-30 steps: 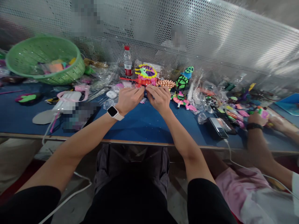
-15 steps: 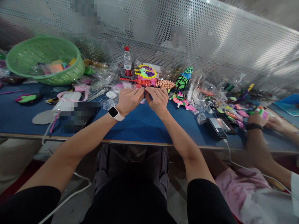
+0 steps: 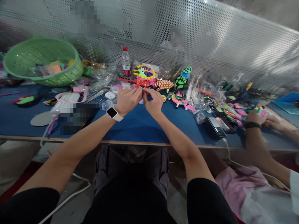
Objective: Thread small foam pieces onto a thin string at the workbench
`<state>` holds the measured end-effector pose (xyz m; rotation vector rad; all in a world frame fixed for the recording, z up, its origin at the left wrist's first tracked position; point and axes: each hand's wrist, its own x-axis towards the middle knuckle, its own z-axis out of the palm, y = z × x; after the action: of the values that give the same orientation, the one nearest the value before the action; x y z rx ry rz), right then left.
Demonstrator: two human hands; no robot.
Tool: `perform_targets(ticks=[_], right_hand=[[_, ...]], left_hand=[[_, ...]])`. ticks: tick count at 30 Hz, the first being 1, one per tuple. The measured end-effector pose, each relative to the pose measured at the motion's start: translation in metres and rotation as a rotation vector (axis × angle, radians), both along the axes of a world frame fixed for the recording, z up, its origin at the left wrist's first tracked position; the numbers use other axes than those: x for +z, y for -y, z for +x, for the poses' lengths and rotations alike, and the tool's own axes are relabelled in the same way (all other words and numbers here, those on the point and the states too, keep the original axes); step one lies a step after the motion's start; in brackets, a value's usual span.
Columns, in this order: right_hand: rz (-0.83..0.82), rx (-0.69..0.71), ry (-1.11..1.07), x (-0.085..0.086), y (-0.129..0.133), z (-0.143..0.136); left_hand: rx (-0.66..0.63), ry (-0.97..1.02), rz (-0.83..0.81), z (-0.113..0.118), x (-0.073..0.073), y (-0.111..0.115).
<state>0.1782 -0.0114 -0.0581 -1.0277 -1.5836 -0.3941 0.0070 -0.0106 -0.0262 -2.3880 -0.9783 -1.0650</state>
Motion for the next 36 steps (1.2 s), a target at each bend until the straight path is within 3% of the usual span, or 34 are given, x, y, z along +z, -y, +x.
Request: perform_targets(ticks=[14,24,31,36], right_hand=[[-0.225,0.184,-0.345,-0.007,-0.001,-0.017],[-0.226,0.226,-0.302,-0.026,-0.018,-0.009],[-0.187,0.415,-0.490,-0.018,-0.013,-0.010],[-0.161,0.418,-0.497,-0.011,-0.005,-0.012]], left_hand=[[0.035,-0.039,0.065,-0.001,-0.004,-0.005],[0.010,-0.023,0.083,0.003,-0.002,0.002],[0.016,0.019,0.067,-0.002,0.002,0.000],[-0.011,0.025,0.034,-0.003,0.001,0.000]])
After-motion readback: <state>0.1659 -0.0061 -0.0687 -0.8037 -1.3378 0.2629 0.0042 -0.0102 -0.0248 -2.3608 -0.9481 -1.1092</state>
